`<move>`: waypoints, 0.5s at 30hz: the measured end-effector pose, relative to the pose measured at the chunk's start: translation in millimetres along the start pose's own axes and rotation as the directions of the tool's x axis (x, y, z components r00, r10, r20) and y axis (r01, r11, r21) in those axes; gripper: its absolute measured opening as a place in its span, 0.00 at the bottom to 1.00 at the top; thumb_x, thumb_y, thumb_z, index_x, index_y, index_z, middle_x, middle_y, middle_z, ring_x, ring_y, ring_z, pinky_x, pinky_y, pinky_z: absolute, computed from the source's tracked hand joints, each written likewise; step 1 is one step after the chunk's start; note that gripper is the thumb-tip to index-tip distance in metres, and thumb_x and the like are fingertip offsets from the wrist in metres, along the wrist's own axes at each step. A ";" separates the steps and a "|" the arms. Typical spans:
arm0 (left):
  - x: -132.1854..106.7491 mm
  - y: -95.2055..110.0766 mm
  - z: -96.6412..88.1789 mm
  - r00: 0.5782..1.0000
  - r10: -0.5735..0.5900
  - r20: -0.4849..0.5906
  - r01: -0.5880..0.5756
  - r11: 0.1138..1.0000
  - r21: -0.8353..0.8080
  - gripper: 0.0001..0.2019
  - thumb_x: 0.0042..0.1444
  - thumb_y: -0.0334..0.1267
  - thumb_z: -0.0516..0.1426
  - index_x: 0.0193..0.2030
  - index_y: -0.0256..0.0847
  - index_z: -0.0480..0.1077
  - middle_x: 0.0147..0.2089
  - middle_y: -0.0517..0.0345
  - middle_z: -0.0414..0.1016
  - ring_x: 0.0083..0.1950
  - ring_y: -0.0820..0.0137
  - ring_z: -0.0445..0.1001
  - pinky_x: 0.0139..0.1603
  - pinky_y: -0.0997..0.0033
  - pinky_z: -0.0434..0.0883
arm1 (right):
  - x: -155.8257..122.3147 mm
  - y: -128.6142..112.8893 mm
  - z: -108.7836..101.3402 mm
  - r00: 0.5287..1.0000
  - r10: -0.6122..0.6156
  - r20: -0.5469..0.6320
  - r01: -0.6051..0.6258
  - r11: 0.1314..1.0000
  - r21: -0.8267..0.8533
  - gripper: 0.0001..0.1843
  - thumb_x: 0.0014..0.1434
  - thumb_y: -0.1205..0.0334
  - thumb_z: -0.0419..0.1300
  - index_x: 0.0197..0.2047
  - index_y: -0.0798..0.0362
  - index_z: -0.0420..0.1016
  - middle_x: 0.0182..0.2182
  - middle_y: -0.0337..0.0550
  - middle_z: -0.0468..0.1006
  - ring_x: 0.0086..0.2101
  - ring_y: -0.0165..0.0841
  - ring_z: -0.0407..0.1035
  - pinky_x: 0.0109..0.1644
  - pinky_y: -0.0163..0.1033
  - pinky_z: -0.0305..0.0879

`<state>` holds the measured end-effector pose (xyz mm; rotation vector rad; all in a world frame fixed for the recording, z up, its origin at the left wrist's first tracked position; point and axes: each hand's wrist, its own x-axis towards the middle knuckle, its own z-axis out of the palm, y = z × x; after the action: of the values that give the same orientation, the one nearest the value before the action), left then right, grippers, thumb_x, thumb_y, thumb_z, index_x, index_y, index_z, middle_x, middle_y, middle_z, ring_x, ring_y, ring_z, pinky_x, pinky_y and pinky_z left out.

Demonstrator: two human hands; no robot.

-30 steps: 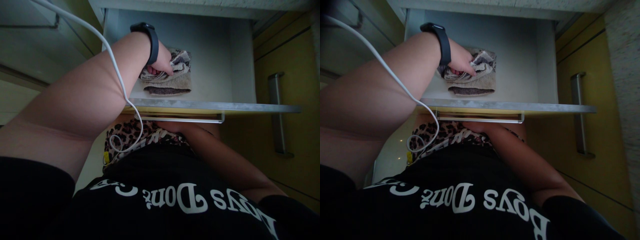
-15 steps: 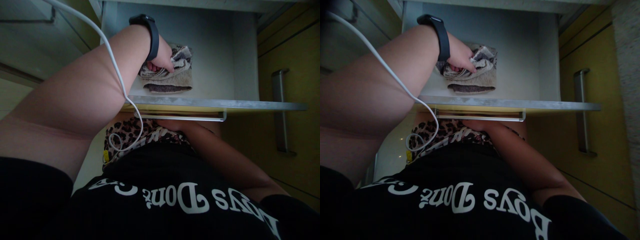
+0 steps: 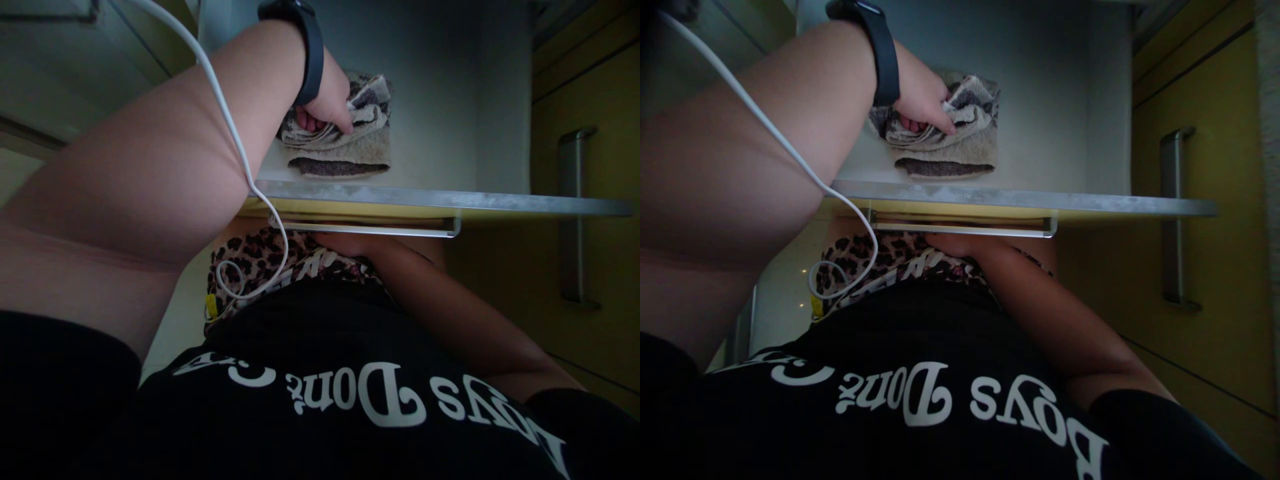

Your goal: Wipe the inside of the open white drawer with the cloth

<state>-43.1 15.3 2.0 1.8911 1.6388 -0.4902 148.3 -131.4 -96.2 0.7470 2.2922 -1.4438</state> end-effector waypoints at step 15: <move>-9.7 10.6 3.8 0.999 -0.030 -0.024 0.029 0.998 -0.052 0.30 0.71 0.50 0.60 0.54 0.12 0.77 0.21 0.53 0.71 0.24 0.65 0.72 0.40 0.53 0.78 | 1.6 7.2 1.8 1.000 0.008 -0.010 -0.008 0.998 0.057 0.32 0.73 0.52 0.45 0.73 0.53 0.71 0.70 0.42 0.67 0.71 0.32 0.65 0.85 0.46 0.56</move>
<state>-34.0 4.7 7.1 1.8441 1.6817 -0.4339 151.3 -130.1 -103.1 0.7806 2.2610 -1.5110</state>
